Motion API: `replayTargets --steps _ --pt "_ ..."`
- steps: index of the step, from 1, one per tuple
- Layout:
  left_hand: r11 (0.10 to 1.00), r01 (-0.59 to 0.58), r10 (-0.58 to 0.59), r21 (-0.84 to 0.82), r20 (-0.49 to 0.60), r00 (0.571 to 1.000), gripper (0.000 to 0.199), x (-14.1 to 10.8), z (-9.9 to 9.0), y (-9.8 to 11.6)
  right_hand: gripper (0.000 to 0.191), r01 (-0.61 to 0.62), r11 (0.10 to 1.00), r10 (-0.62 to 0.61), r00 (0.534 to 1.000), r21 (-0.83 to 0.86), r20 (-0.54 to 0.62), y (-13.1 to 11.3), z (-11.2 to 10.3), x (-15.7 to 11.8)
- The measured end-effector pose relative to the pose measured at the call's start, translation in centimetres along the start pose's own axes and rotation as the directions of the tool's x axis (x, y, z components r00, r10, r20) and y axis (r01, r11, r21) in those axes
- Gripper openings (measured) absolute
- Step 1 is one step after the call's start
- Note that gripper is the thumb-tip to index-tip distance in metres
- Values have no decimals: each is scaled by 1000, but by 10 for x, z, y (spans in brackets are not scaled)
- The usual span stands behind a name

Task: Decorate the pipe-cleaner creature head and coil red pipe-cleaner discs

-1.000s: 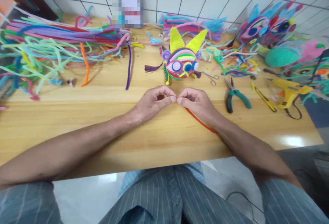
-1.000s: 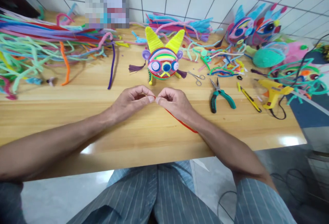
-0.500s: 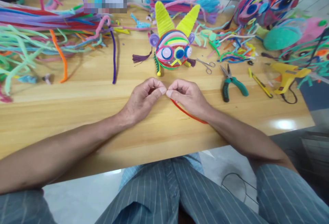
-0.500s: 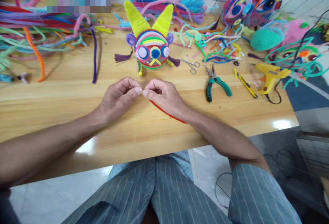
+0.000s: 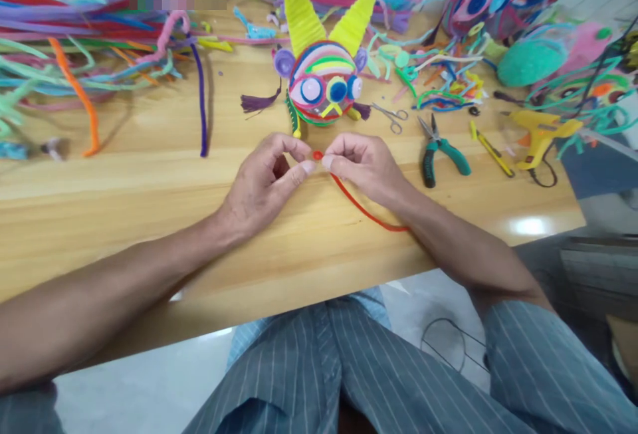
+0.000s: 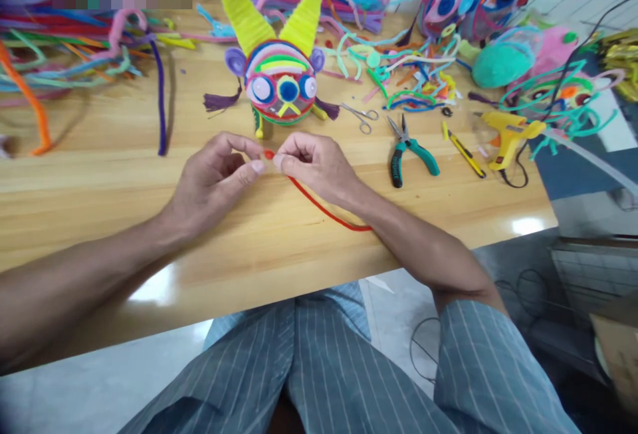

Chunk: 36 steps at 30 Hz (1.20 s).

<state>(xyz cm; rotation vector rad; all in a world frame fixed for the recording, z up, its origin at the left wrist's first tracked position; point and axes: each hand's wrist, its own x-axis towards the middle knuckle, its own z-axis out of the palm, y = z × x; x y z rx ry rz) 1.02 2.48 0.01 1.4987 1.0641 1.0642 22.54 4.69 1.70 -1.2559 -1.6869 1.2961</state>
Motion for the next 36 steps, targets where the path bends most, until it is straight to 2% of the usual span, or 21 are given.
replayTargets --steps 2,3,5,7,10,12,15,17,19,21,23,25,26,27,28,30,33,36 --pt "977 -147 129 156 117 985 18 -8 2 0 20 22 999 -24 998 -28 -57 1 -4 4" --pt "945 -238 188 225 222 957 16 -12 4 0 20 35 999 -38 996 -30 -83 2 -6 6" --pt "842 -428 262 329 443 857 20 -22 10 -2 21 54 998 -57 992 -23 -109 5 -7 10" --pt "716 -566 274 408 581 766 34 -32 17 -5 22 62 998 -63 993 -14 -104 8 -7 12" --pt "547 -668 235 504 674 701 54 -40 27 -6 21 62 998 -64 995 -18 -83 13 -3 14" --pt "456 -699 181 551 712 679 61 -42 34 -4 19 69 997 -71 994 -26 -81 14 -1 14" --pt "360 -705 67 611 737 673 63 -41 43 3 18 84 996 -86 993 -36 -80 16 1 14" --pt "344 -694 14 633 736 677 61 -40 46 7 18 95 995 -98 992 -39 -78 17 1 14" --pt "375 -666 -2 644 719 695 55 -39 44 9 17 116 993 -119 990 -37 -79 17 0 15" --pt "481 -596 29 643 668 744 45 -39 37 10 17 137 990 -140 986 -38 -87 17 0 15" --pt "688 -448 67 571 565 822 36 -39 26 13 16 147 988 -151 984 -45 -96 17 0 15" --pt "905 -164 -10 392 407 914 29 -39 15 19 16 153 987 -157 983 -47 -95 17 1 15" --pt "963 20 -111 267 331 937 27 -38 11 23 16 157 987 -161 983 -44 -93 17 1 15" --pt "970 205 -235 134 274 933 26 -37 8 27 16 162 986 -165 982 -39 -93 17 1 15" --pt "931 365 -355 3 240 904 27 -36 7 31 15 167 985 -169 981 -32 -94 17 1 15" --pt "798 564 -516 -215 240 822 31 -36 7 37 14 174 985 -175 980 -21 -99 17 1 14" --pt "650 656 -585 -383 300 754 31 -37 11 39 14 180 984 -180 979 -7 -99 17 1 14" --pt "591 680 -600 -434 327 730 30 -39 12 37 12 178 984 -177 979 4 -98 19 1 15"
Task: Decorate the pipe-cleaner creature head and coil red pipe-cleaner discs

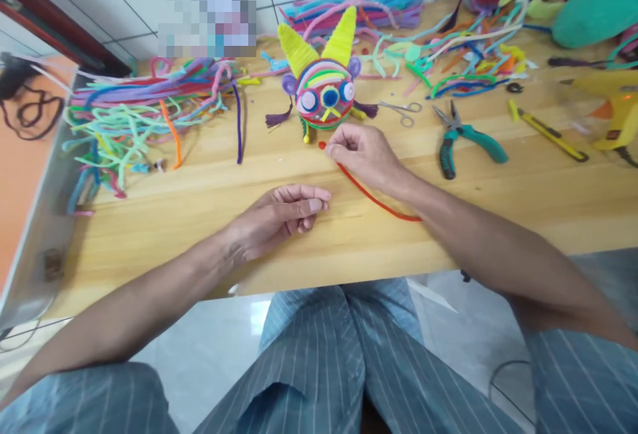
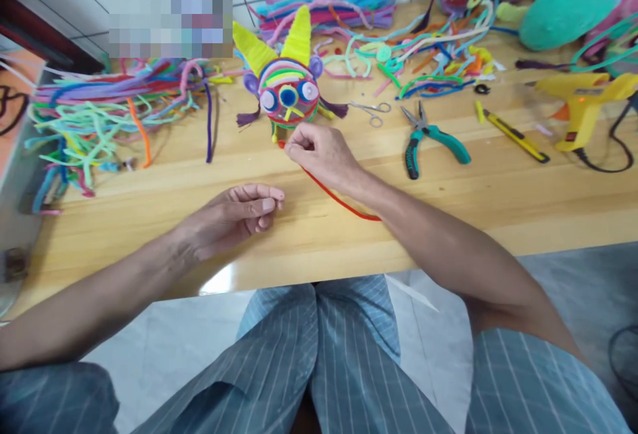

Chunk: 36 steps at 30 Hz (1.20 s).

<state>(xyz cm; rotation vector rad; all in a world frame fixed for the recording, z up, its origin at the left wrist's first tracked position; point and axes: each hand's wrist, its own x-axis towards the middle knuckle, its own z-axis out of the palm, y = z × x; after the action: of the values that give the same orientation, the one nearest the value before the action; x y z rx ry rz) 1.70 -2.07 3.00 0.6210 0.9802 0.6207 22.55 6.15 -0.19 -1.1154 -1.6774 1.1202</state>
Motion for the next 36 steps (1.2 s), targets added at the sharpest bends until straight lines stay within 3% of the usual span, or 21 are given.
replayTargets --steps 17,25,31,36 --pt "998 -33 27 -57 -91 995 41 -1 -1 0 12 -54 998 54 999 -40 -1 4 1 -1" --pt "974 -225 218 -8 -208 953 31 4 -26 11 12 -81 995 82 996 -52 17 3 0 -2" --pt "960 -278 262 -31 -249 932 18 1 -41 18 13 -112 993 114 993 -42 37 6 0 -2" --pt "948 -316 299 -41 -228 927 21 -2 -45 21 14 -120 992 121 992 -37 28 10 -1 -2"
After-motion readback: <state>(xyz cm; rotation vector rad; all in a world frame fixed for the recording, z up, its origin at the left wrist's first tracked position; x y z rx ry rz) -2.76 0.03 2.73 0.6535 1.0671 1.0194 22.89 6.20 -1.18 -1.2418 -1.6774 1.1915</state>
